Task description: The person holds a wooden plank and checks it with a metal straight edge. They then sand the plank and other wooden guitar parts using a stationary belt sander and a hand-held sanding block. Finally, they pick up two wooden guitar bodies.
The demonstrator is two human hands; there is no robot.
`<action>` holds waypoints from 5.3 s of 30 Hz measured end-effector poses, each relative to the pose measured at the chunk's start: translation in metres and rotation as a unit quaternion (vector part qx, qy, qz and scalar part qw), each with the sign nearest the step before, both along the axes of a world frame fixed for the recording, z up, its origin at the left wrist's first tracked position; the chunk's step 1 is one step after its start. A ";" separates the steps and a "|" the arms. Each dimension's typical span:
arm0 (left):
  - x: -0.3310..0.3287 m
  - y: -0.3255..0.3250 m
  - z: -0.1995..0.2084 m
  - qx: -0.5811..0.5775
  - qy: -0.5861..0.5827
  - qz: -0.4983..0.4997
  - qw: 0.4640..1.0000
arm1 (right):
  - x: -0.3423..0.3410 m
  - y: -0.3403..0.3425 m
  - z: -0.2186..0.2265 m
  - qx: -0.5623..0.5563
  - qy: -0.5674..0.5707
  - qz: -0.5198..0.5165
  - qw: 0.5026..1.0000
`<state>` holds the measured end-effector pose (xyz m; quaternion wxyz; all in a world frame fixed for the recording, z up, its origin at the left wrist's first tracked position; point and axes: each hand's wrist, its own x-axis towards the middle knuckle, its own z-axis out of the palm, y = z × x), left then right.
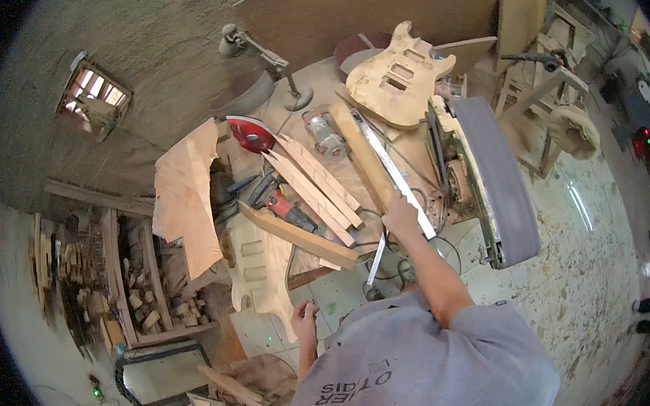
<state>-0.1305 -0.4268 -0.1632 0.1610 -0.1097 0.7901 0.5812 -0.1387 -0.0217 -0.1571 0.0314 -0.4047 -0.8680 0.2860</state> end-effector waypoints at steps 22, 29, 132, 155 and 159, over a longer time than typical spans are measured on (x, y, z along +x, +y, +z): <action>-0.034 0.017 0.011 0.023 0.034 -0.043 0.998 | 0.005 -0.013 0.094 -0.089 0.074 0.015 0.993; -0.013 0.005 0.004 0.029 0.005 0.003 1.000 | -0.082 -0.037 0.090 -0.044 0.093 0.060 0.993; 0.134 -0.046 0.009 -0.066 -0.138 0.196 0.969 | -0.167 0.076 -0.017 0.129 -0.067 0.069 0.987; 0.085 0.031 0.019 -0.101 -0.065 0.031 0.992 | -0.121 0.091 0.019 -0.404 0.415 -0.090 0.810; 0.072 0.050 0.028 -0.065 -0.043 0.012 0.997 | -0.096 0.069 0.001 -0.314 0.311 -0.060 0.895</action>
